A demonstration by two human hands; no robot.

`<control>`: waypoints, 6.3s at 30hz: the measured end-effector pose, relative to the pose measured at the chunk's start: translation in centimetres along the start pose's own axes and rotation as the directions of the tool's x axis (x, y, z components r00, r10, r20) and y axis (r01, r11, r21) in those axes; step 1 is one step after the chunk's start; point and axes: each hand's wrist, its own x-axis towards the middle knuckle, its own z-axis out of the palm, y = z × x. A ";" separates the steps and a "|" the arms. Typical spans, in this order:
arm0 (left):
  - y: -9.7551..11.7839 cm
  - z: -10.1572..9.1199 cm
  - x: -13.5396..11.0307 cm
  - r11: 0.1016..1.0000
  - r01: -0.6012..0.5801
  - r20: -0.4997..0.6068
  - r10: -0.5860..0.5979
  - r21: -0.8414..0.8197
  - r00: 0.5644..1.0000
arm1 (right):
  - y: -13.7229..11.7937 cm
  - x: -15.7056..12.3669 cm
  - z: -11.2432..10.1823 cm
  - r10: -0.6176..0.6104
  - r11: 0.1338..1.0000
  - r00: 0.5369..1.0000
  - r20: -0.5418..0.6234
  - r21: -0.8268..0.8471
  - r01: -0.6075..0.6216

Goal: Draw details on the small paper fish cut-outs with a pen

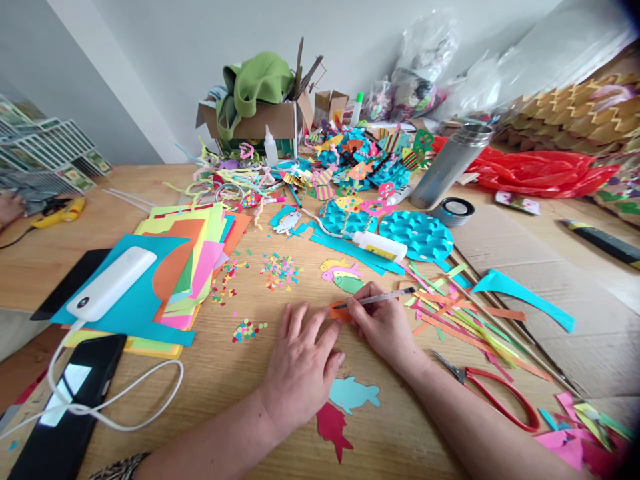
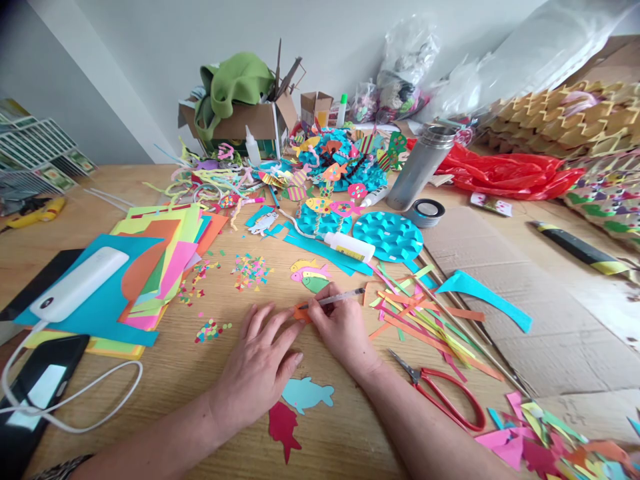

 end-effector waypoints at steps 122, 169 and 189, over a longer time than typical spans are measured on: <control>0.0 -0.1 0.0 1.000 -0.003 0.003 0.003 0.002 1.000 | -0.2 -0.1 -0.2 -0.081 0.993 0.996 -0.021 -0.082 0.079; 0.0 -0.2 0.0 1.000 -0.014 -0.016 0.014 0.021 1.000 | -0.4 -0.2 -0.1 -0.093 0.989 0.996 -0.005 -0.118 0.092; 0.0 -0.2 0.0 1.000 -0.018 -0.027 0.019 0.014 0.999 | -0.5 -0.2 -0.3 -0.123 0.983 0.992 0.012 -0.140 0.123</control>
